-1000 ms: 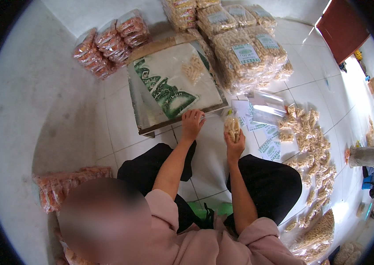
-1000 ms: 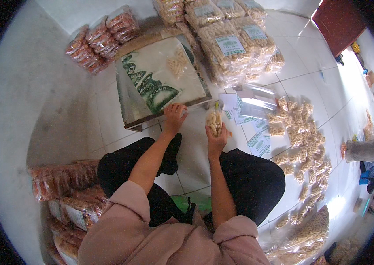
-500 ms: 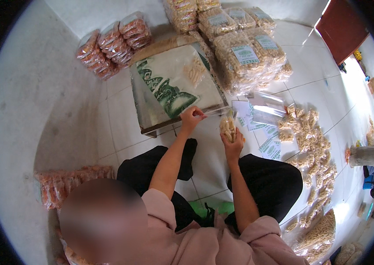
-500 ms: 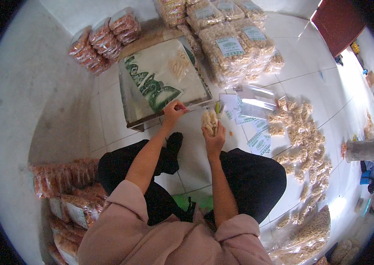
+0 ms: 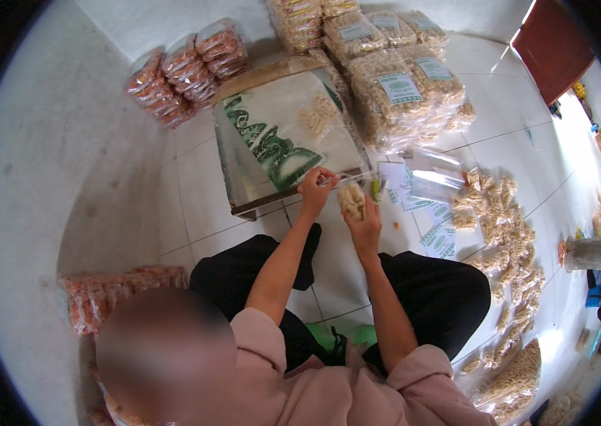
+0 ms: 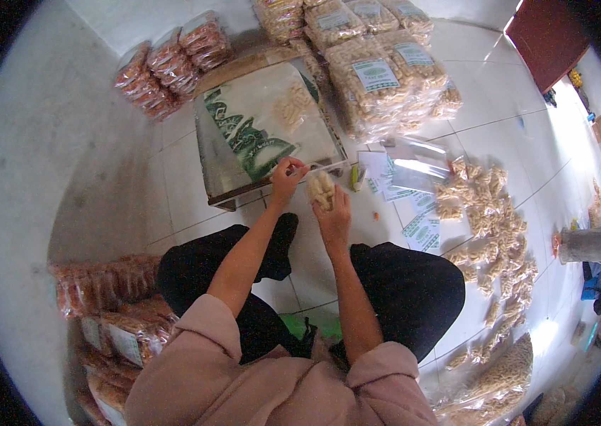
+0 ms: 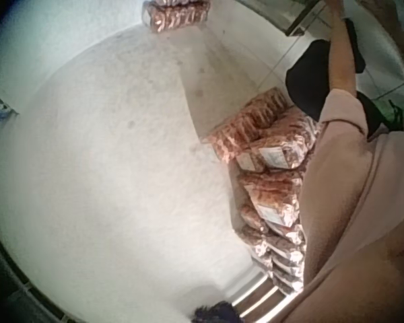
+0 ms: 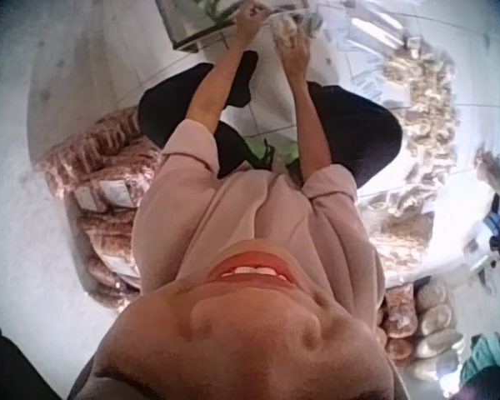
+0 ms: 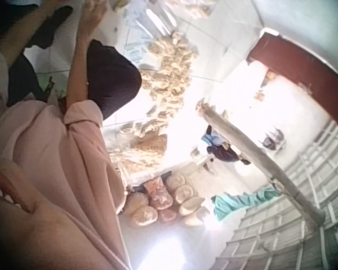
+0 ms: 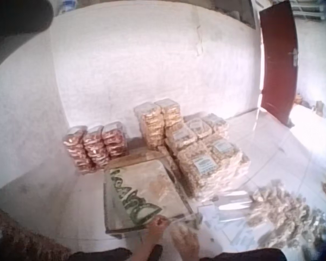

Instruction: The person picks up snacks from the floor and places them into a plastic bag, then presses the bag against a flat surface to flatten it.

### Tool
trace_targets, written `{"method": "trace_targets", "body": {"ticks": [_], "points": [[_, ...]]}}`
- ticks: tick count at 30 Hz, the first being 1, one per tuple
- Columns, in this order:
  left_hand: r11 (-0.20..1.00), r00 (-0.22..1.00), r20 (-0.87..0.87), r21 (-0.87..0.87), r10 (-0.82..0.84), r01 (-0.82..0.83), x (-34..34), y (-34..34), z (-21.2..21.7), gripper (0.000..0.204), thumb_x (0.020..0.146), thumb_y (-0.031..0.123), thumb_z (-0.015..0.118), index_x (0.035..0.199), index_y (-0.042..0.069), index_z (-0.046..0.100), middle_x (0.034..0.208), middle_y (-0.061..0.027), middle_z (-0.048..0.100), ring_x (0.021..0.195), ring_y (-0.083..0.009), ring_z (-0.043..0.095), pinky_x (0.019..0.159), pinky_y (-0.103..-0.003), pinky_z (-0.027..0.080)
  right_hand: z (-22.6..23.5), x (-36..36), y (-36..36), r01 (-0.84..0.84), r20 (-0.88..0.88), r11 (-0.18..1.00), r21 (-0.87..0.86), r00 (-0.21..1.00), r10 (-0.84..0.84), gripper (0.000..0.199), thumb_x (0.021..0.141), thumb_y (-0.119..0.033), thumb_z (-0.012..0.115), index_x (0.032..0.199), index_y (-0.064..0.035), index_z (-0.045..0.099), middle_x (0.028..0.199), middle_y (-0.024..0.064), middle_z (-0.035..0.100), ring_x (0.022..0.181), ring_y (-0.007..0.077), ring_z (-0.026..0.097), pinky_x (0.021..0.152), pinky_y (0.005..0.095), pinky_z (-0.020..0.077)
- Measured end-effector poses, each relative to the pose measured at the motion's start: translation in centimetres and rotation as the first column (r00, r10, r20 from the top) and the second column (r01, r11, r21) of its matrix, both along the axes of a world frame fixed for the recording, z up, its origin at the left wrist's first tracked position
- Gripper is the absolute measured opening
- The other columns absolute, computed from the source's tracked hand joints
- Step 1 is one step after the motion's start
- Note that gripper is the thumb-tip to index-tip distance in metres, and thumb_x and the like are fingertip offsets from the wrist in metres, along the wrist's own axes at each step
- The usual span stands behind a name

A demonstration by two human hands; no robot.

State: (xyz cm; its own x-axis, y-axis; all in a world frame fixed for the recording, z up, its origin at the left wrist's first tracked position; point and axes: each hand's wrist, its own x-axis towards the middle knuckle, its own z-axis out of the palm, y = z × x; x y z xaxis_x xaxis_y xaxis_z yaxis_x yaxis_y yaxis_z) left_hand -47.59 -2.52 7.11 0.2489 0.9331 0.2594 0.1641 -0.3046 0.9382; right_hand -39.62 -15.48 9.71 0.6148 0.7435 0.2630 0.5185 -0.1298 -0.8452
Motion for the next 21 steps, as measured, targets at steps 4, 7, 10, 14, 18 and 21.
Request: {"method": "trace_targets", "body": {"ticks": [4, 7, 10, 14, 18, 21], "points": [[0.992, 0.996, -0.020, 0.097, 0.083, -0.081, 0.5, -1.0, 0.5, 0.015, 0.070, 0.015, 0.069, 0.071, 0.008, 0.056, 0.071, -0.0016, 0.051, 0.065, -0.0128, 0.046, 0.058, -0.026, 0.037, 0.3, 1.0, 1.1, 0.063, -0.008, 0.991, -0.121, 0.998, -0.065, 0.059, 0.069, -0.019, 0.068, 0.117, 0.0016, 0.042, 0.104, 0.0191, 0.048, 0.094, 0.0359, 0.050, 0.081, 0.0398, 0.0425], [0.968, 0.994, -0.037, 0.233, 0.105, -0.094, -0.1, -0.7, 0.6, 0.016, 0.075, 0.015, 0.066, 0.076, 0.005, 0.054, 0.077, -0.0025, 0.053, 0.066, -0.0121, 0.048, 0.062, -0.027, 0.041, 0.6, 0.9, 2.4, -0.020, 0.113, 0.984, -0.178, 0.993, 0.040, 0.058, 0.068, -0.019, 0.068, 0.117, -0.0001, 0.043, 0.104, 0.0188, 0.048, 0.094, 0.0354, 0.050, 0.080, 0.0401, 0.0421], [0.943, 0.991, -0.052, 0.317, 0.127, -0.104, -0.6, -0.5, 0.7, 0.015, 0.076, 0.015, 0.064, 0.077, 0.005, 0.054, 0.078, -0.0044, 0.055, 0.067, -0.0155, 0.050, 0.061, -0.029, 0.041, 0.4, 0.9, 3.9, -0.087, 0.175, 0.986, -0.142, 0.978, 0.111, 0.059, 0.068, -0.019, 0.069, 0.117, -0.0011, 0.042, 0.102, 0.0186, 0.049, 0.095, 0.0344, 0.049, 0.080, 0.0402, 0.0414], [0.931, 0.996, -0.025, 0.357, 0.089, -0.074, -1.0, 0.0, 1.3, 0.015, 0.077, 0.017, 0.064, 0.077, 0.005, 0.054, 0.077, -0.0053, 0.054, 0.067, -0.0180, 0.050, 0.063, -0.030, 0.041, -0.2, 2.3, 6.0, -0.099, 0.101, 0.995, -0.007, 0.990, 0.099, 0.050, 0.068, -0.022, 0.070, 0.109, -0.0010, 0.050, 0.089, 0.0156, 0.056, 0.084, 0.0340, 0.053, 0.072, 0.0397, 0.0435], [0.911, 0.974, -0.117, 0.390, 0.194, -0.135, -1.7, -0.4, 1.1, 0.013, 0.073, 0.003, 0.061, 0.083, 0.006, 0.054, 0.078, -0.0060, 0.048, 0.072, -0.0202, 0.049, 0.066, -0.033, 0.039, -0.6, 3.3, 7.4, -0.126, -0.476, 0.987, -0.095, 0.877, 0.066, 0.041, 0.073, -0.031, 0.067, 0.097, 0.0012, 0.059, 0.075, 0.0109, 0.060, 0.065, 0.0238, 0.056, 0.061, 0.0330, 0.0449], [0.900, 0.950, -0.126, 0.375, 0.285, -0.220, -2.1, -0.6, 1.1, 0.014, 0.073, 0.001, 0.059, 0.085, 0.004, 0.052, 0.079, -0.0077, 0.046, 0.072, -0.0208, 0.048, 0.066, -0.032, 0.039, -1.6, 3.9, 7.4, -0.197, -0.887, 0.980, -0.025, 0.457, 0.069, 0.038, 0.078, -0.030, 0.064, 0.098, 0.0009, 0.058, 0.082, 0.0036, 0.061, 0.071, 0.0154, 0.058, 0.064, 0.0287, 0.0461]]}}
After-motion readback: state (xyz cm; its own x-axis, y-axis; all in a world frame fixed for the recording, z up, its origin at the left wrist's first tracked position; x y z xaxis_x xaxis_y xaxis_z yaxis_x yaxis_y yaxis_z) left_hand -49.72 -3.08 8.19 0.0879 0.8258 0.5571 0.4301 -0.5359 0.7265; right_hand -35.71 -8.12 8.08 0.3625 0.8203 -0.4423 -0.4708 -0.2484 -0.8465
